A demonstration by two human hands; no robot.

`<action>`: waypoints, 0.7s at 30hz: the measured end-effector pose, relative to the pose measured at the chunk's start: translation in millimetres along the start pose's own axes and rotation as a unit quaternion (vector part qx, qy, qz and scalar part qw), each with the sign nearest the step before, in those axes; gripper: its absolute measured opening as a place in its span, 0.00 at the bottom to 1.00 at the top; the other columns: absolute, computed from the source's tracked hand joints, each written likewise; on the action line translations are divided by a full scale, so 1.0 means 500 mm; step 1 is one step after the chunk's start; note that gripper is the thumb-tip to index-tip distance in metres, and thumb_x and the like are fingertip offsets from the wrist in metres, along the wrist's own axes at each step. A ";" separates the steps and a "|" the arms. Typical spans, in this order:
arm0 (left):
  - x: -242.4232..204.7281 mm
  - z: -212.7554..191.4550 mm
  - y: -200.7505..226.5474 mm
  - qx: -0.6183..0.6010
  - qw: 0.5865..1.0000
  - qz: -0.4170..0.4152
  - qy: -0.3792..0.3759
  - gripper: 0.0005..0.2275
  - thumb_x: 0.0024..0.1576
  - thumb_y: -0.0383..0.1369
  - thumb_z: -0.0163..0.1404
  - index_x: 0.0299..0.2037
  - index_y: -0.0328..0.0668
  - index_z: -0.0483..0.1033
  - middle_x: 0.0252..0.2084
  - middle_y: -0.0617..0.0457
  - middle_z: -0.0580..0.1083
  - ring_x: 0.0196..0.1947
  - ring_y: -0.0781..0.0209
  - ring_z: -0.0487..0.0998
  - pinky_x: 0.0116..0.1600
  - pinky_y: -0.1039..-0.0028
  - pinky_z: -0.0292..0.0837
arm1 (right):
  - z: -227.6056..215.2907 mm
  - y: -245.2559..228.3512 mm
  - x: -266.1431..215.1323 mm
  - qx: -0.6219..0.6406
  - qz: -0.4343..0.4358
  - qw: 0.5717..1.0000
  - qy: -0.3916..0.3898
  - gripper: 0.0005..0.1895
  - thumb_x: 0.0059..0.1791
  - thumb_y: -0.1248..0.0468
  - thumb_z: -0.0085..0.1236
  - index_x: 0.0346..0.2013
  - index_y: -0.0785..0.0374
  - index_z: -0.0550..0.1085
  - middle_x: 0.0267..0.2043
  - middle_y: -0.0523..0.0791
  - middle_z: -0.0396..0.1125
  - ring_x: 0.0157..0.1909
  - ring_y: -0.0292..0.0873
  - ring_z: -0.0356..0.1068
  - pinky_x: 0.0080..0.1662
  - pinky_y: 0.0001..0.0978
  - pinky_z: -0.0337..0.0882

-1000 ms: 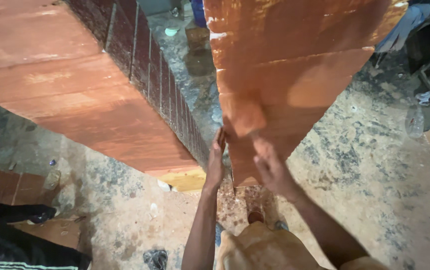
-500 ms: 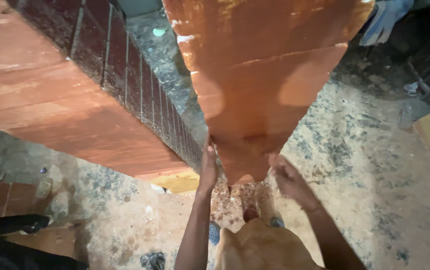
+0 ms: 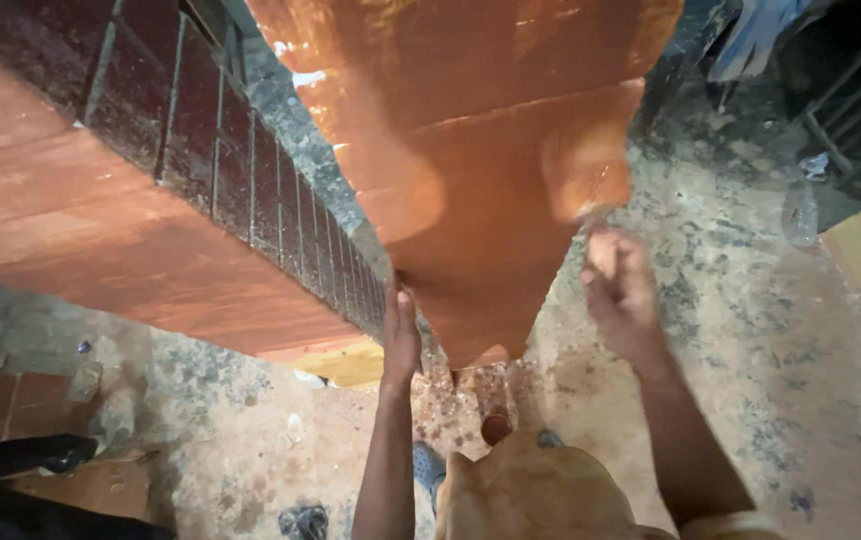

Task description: The person paints a vertical wooden beam with reddish-brown paint using a brush. They repeatedly dip the brush into a small container and apply paint in steady strokes along the beam's surface.

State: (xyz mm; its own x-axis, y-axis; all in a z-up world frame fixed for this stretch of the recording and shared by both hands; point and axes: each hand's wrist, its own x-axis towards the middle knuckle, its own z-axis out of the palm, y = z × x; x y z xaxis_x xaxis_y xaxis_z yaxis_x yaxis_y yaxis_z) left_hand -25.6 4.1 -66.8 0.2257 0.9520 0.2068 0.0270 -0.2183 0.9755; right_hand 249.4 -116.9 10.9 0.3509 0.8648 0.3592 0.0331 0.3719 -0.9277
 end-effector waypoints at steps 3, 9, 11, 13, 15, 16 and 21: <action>-0.002 0.004 0.000 -0.015 1.000 -0.004 0.004 0.31 0.69 0.49 0.32 0.76 0.36 0.48 0.79 0.40 0.51 0.79 0.47 0.49 0.78 0.60 0.44 | -0.028 0.184 -0.078 -0.268 -0.061 0.961 0.035 0.23 0.57 0.71 0.48 0.67 0.65 0.58 0.57 0.50 0.59 0.54 0.43 0.62 0.53 0.32 0.66; 0.002 0.019 -0.019 0.007 0.998 0.050 0.030 0.28 0.71 0.45 0.33 0.76 0.33 0.50 0.78 0.38 0.53 0.79 0.46 0.51 0.78 0.60 0.45 | -0.077 0.451 -0.278 -0.039 0.160 0.986 -0.002 0.23 0.52 0.73 0.45 0.61 0.60 0.57 0.60 0.43 0.62 0.59 0.33 0.63 0.49 0.24 0.66; 0.006 0.022 -0.031 -0.003 0.998 0.047 0.035 0.27 0.71 0.43 0.34 0.76 0.33 0.49 0.78 0.38 0.52 0.79 0.46 0.50 0.78 0.61 0.45 | -0.092 0.477 -0.310 -0.059 0.242 0.968 0.007 0.21 0.53 0.73 0.47 0.61 0.58 0.60 0.53 0.43 0.64 0.50 0.34 0.64 0.44 0.25 0.67; -0.004 0.019 -0.042 0.005 0.998 0.046 0.036 0.27 0.70 0.42 0.35 0.76 0.33 0.49 0.78 0.38 0.53 0.78 0.46 0.51 0.77 0.61 0.46 | -0.103 0.455 -0.318 -0.075 0.289 0.954 -0.001 0.20 0.55 0.73 0.49 0.60 0.58 0.61 0.48 0.43 0.64 0.44 0.34 0.63 0.41 0.25 0.66; 0.005 0.017 -0.044 0.027 0.997 0.065 0.038 0.27 0.70 0.42 0.37 0.75 0.33 0.51 0.77 0.39 0.55 0.77 0.46 0.54 0.77 0.61 0.48 | -0.108 0.389 -0.256 -0.091 0.283 0.954 -0.026 0.19 0.56 0.73 0.50 0.61 0.59 0.61 0.45 0.43 0.62 0.41 0.34 0.60 0.40 0.25 0.65; 0.023 0.020 -0.041 0.012 0.997 0.069 0.043 0.27 0.70 0.41 0.37 0.75 0.33 0.51 0.77 0.39 0.55 0.77 0.47 0.55 0.77 0.61 0.49 | -0.108 0.339 -0.199 -0.092 0.210 0.973 -0.041 0.21 0.55 0.73 0.49 0.62 0.60 0.61 0.45 0.42 0.60 0.42 0.33 0.59 0.41 0.24 0.64; 0.006 0.009 -0.059 -0.021 0.998 0.040 0.048 0.27 0.68 0.39 0.41 0.74 0.31 0.54 0.76 0.39 0.57 0.76 0.48 0.57 0.75 0.62 0.51 | -0.092 0.002 -0.085 -0.069 0.054 0.993 -0.076 0.25 0.55 0.73 0.47 0.67 0.63 0.59 0.50 0.40 0.61 0.49 0.30 0.59 0.45 0.19 0.63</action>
State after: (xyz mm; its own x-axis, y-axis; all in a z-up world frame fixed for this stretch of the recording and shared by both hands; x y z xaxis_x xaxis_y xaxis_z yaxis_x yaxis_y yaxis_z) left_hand -21.2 12.3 -95.1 0.1308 0.9488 0.2876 -0.0292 -0.2862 0.9577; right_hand 277.5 -168.6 -10.1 0.2153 0.9420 0.2576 0.1338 0.2328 -0.9633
